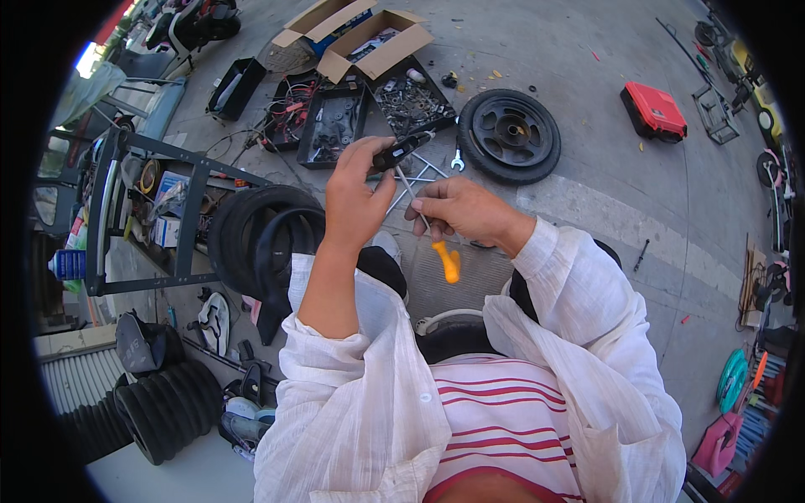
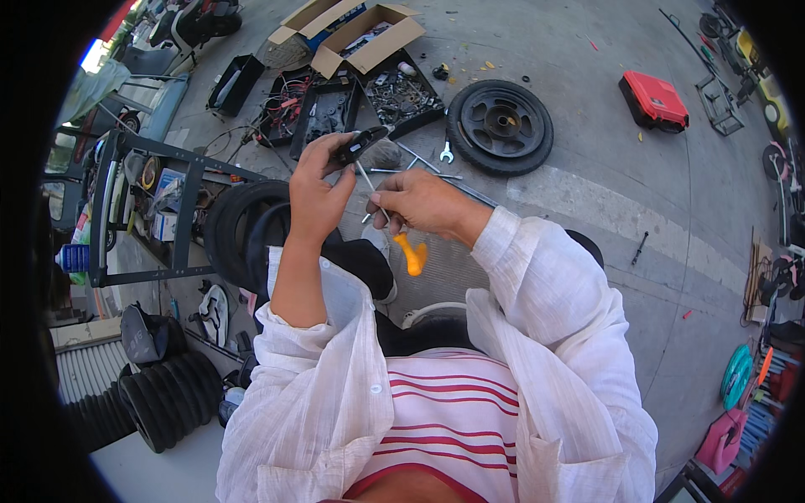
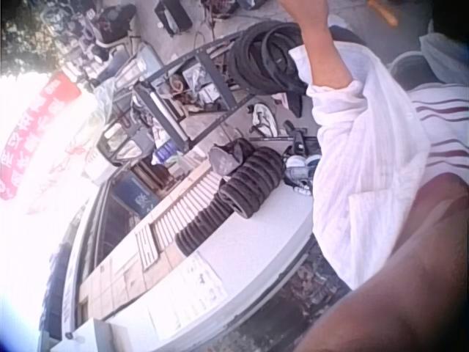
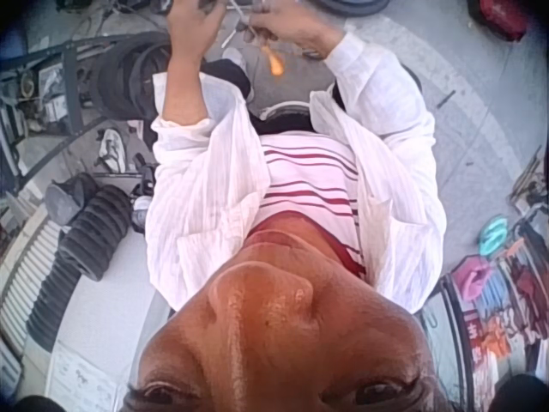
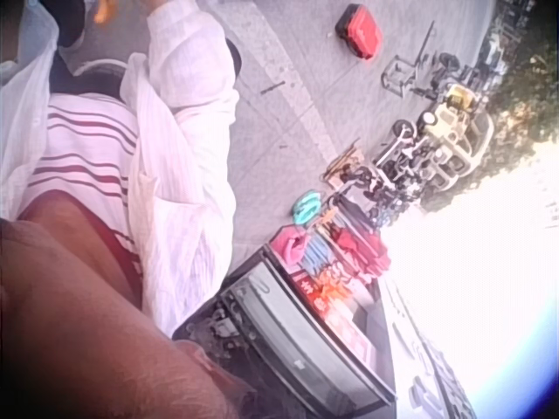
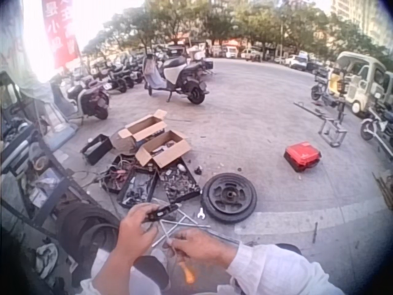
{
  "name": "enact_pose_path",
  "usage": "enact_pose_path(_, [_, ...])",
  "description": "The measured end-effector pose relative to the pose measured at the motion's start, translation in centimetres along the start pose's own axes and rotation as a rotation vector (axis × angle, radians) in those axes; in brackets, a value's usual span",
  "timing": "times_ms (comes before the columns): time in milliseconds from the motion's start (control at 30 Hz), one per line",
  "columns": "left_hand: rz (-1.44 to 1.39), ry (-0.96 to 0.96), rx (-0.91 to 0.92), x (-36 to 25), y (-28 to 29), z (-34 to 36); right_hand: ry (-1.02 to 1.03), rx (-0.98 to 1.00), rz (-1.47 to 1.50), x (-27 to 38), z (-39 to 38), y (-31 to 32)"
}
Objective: The person sits in a workshop area and uses a screwdriver and pliers to disassemble and manipulate a small black electrical component. They remove screws, separate parts, and adjust internal wires using the tools.
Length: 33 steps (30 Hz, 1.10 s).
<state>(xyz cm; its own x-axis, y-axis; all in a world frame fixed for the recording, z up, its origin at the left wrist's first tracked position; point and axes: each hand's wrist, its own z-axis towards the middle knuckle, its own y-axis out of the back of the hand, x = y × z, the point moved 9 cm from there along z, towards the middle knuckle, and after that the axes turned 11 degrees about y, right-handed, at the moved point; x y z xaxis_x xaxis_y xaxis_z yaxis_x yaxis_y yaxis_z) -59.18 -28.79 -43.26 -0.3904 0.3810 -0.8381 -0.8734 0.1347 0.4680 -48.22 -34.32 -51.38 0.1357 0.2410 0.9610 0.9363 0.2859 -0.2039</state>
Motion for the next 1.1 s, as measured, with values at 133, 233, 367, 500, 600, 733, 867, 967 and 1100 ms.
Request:
enact_pose_path(133, [0.0, -0.002, 0.004, -0.2, 0.0, 0.0, -0.014, -0.054, -0.017, -0.6, 0.2, 0.8])
enact_pose_path(233, [0.002, -0.009, 0.002, -0.2, -0.1, -0.1, -0.01, -0.071, -0.018, -0.5, 0.1, 1.1])
enact_pose_path(367, [0.007, -0.008, 0.008, -0.3, -0.2, -0.1, -0.015, -0.076, -0.022, -0.7, 0.2, 0.9])
enact_pose_path(500, [-0.003, -0.005, -0.012, -0.1, -0.1, -0.1, -0.002, -0.067, 0.119, -0.6, 0.2, 0.5])
enact_pose_path(600, [0.029, -0.005, -0.003, -0.1, 0.0, -0.1, 0.004, -0.031, 0.081, -0.5, 0.3, 0.1])
enact_pose_path(733, [0.017, 0.005, 0.008, 0.1, -0.2, -0.2, -0.023, -0.098, -0.013, -0.6, 0.2, 0.9])
enact_pose_path(867, [0.019, 0.023, -0.015, 0.1, -0.1, -0.2, -0.022, -0.093, -0.121, -0.5, 0.1, 1.3])
enact_pose_path(967, [-0.021, 0.082, -0.043, 1.4, -0.2, -0.2, -0.056, -0.073, -0.15, -0.5, -0.1, 0.9])
enact_pose_path(1100, [-0.184, 0.223, -0.094, 3.4, 0.3, 0.1, -0.072, -0.034, -0.158, -0.6, -0.4, 0.5])
